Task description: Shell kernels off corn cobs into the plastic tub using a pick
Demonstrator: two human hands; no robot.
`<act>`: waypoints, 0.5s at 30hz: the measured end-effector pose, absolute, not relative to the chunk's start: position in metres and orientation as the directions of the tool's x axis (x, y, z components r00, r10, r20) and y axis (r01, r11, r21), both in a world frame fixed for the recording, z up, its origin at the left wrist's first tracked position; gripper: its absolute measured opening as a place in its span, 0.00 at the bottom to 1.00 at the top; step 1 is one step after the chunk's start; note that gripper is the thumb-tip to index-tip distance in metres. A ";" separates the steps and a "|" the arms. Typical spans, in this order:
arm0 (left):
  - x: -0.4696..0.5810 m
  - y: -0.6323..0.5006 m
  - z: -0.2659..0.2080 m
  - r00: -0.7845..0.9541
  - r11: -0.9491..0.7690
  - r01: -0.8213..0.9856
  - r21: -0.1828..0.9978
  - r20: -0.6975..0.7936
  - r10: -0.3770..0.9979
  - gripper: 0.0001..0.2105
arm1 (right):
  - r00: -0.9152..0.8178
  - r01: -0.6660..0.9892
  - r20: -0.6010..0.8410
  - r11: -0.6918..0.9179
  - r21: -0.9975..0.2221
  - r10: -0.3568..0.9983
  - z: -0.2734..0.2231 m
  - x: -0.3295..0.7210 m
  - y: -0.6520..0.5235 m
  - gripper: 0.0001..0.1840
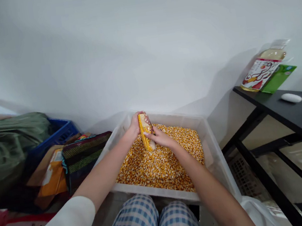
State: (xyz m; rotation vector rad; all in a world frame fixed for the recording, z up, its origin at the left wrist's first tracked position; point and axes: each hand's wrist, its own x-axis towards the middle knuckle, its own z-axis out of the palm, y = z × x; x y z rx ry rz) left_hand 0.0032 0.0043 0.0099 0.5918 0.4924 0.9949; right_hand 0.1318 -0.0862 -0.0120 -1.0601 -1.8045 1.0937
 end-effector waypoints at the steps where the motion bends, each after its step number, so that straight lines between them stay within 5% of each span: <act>1: 0.002 0.004 0.010 0.461 0.407 -0.622 0.669 -0.106 0.881 0.15 | -0.370 0.249 0.176 0.280 -0.927 0.912 -0.012 0.132 -0.086 0.28; 10: -0.006 0.006 0.017 0.334 0.336 -0.686 0.646 -0.131 0.933 0.11 | -0.243 0.444 0.179 0.273 -0.854 0.953 -0.010 0.128 -0.089 0.30; 15: -0.004 0.005 0.015 0.385 0.394 -0.682 0.616 -0.156 0.910 0.11 | -0.379 0.328 0.166 0.300 -0.896 0.910 -0.015 0.131 -0.087 0.32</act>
